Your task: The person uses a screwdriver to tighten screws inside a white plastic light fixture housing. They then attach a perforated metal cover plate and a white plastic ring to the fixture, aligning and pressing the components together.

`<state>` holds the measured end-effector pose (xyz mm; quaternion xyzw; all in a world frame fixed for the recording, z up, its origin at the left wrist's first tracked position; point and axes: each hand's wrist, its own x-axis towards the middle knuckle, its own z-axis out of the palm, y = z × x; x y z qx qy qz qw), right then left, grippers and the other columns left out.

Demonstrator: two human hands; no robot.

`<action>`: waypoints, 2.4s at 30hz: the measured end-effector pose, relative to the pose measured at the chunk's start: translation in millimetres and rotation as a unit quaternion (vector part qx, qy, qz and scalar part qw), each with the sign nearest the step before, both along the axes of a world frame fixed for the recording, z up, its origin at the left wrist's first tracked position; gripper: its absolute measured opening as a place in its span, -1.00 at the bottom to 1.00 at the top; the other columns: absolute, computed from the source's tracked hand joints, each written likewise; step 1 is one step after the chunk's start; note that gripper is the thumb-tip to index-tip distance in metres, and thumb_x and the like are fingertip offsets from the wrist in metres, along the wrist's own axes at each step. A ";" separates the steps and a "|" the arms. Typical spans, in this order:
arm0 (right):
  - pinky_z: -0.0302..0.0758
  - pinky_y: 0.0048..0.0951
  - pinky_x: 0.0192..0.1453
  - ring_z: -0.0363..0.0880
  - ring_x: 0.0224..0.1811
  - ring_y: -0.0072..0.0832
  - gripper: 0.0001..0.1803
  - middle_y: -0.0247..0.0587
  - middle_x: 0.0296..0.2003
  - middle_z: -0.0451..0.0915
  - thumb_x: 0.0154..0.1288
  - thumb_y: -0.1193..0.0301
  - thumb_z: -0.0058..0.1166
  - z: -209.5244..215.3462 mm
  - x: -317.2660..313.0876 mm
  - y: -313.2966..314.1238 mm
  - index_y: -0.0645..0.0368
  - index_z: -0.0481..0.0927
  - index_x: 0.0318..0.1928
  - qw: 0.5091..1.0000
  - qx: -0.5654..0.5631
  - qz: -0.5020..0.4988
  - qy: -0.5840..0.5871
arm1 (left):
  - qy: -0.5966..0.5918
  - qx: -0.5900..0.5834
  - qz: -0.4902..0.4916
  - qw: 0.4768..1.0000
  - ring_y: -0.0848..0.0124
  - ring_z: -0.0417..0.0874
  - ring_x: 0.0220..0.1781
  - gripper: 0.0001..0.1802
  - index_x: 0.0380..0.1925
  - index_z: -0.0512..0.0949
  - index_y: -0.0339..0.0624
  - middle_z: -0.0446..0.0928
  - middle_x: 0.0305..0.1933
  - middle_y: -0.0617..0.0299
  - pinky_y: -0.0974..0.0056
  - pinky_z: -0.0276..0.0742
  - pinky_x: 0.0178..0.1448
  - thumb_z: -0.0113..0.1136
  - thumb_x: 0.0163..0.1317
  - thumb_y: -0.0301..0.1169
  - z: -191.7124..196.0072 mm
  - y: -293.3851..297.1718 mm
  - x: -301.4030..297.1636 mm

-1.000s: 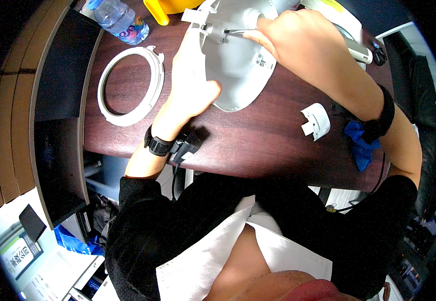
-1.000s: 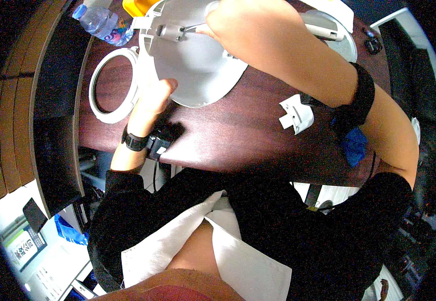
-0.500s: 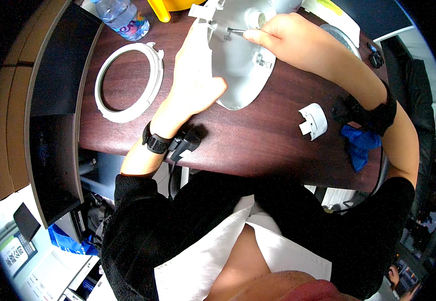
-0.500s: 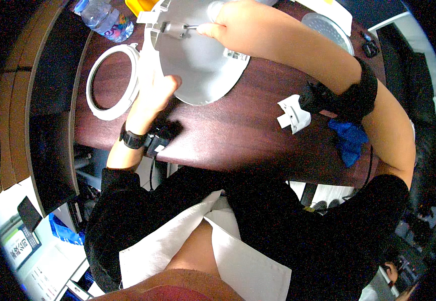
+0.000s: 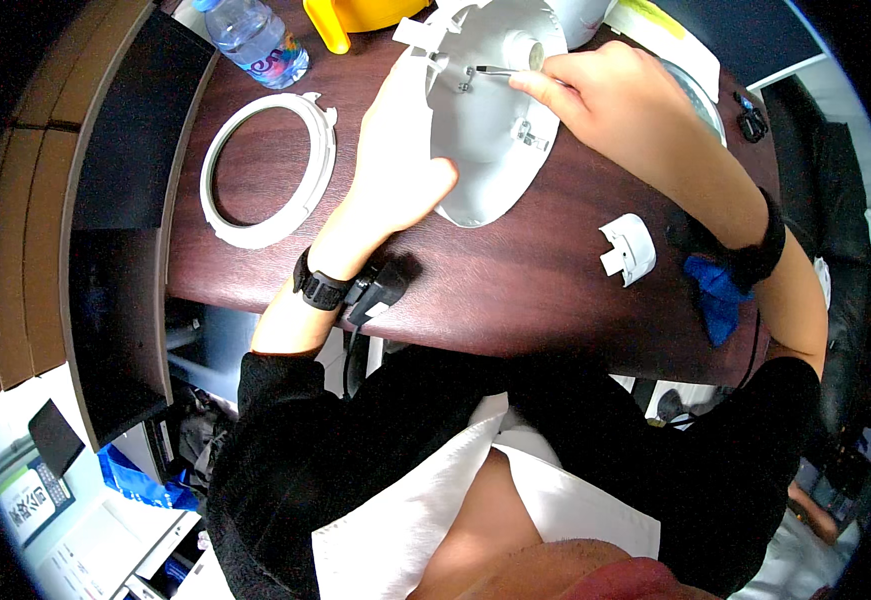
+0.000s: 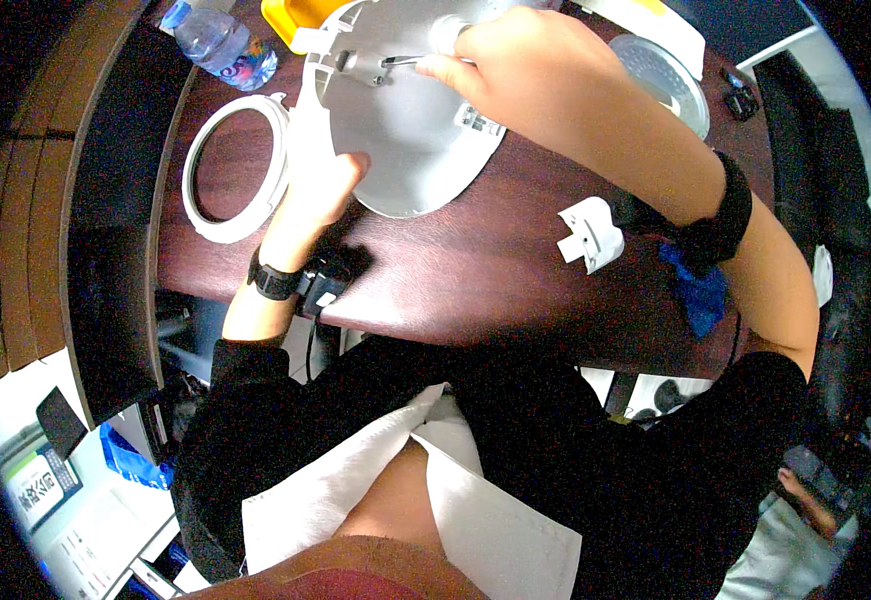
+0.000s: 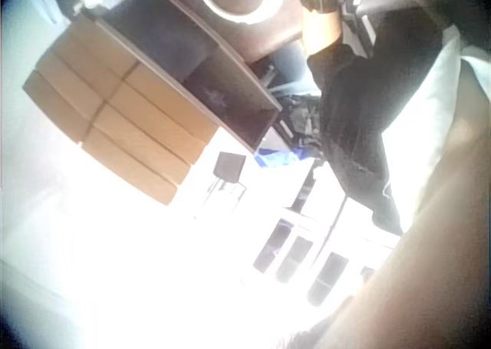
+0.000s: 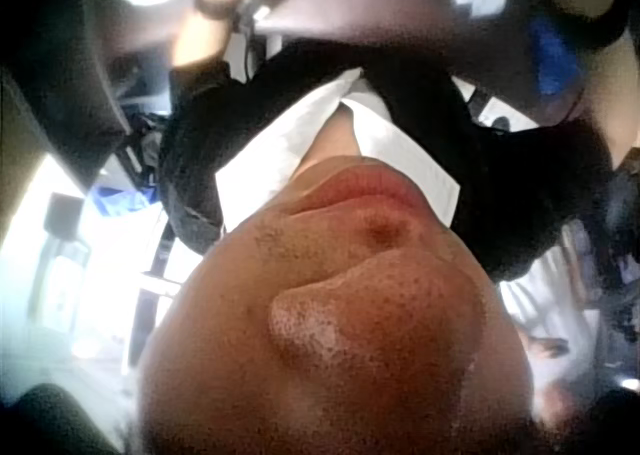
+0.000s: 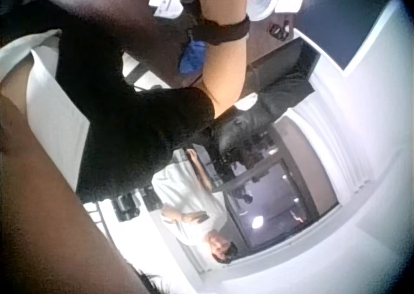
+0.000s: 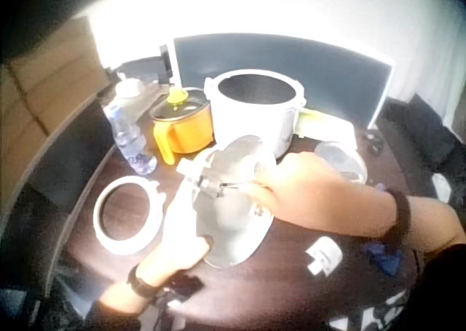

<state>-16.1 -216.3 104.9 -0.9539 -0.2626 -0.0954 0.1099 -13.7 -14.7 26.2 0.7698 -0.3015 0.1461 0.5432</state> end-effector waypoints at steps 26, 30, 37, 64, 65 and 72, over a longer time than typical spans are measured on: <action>0.38 -0.21 -0.54 0.46 -0.67 -0.11 -0.60 -0.03 -0.75 0.43 0.24 0.16 0.03 0.4 -2.6 7.7 0.19 0.53 -0.60 0.991 -0.073 0.062 -0.093 | -0.041 0.031 -0.019 0.998 0.08 0.41 0.15 -0.10 0.18 0.21 -0.40 0.37 0.10 -0.11 0.25 0.27 0.24 0.02 -0.40 -0.48 -2.9 5.7 2.4; 0.39 -0.20 -0.54 0.40 -0.71 -0.07 -0.60 -0.01 -0.75 0.42 0.24 0.16 0.03 1.1 -2.6 8.2 0.20 0.55 -0.59 0.972 -0.096 0.110 -0.186 | -0.018 0.039 -0.015 0.999 0.08 0.43 0.11 -0.10 0.18 0.21 -0.39 0.38 0.07 -0.10 0.25 0.31 0.20 0.03 -0.41 -0.48 -3.5 6.1 -2.3; 0.28 -0.41 -0.63 0.24 -0.82 -0.45 -0.48 -0.32 -0.84 0.24 0.36 0.12 -0.11 -6.5 2.1 7.5 0.21 0.41 -0.66 0.848 0.193 -0.111 0.482 | -0.033 0.008 -0.016 0.999 0.05 0.46 0.08 -0.12 0.18 0.21 -0.40 0.38 0.07 -0.13 0.22 0.34 0.17 0.03 -0.36 -0.44 -3.8 3.4 -2.1; 0.33 -0.27 -0.61 0.45 -0.70 -0.16 -0.62 -0.10 -0.77 0.41 0.25 0.15 0.03 -13.9 -7.4 -4.1 0.16 0.50 -0.59 0.990 -0.067 0.053 -0.116 | -0.050 0.010 -0.038 0.998 -0.02 0.40 0.14 -0.09 0.17 0.20 -0.44 0.34 0.10 -0.17 0.20 0.27 0.24 0.02 -0.42 -0.46 -3.6 5.0 -1.2; 0.33 -0.26 -0.60 0.45 -0.70 -0.16 -0.61 -0.10 -0.77 0.41 0.25 0.15 0.03 -13.9 -7.6 -4.2 0.16 0.49 -0.59 0.990 -0.069 0.051 -0.114 | -0.047 0.011 -0.040 0.998 -0.02 0.40 0.14 -0.09 0.17 0.20 -0.44 0.34 0.10 -0.17 0.20 0.27 0.24 0.02 -0.42 -0.46 -3.2 4.8 -1.2; 0.39 -0.19 -0.50 0.47 -0.62 -0.07 -0.54 0.01 -0.71 0.45 0.26 0.13 -0.04 -12.8 -6.3 1.3 0.24 0.53 -0.61 0.999 0.010 0.040 -0.012 | -0.063 0.011 -0.047 0.997 0.00 0.41 0.14 -0.10 0.16 0.21 -0.44 0.35 0.09 -0.16 0.21 0.28 0.23 0.03 -0.42 -0.46 -6.9 6.8 0.3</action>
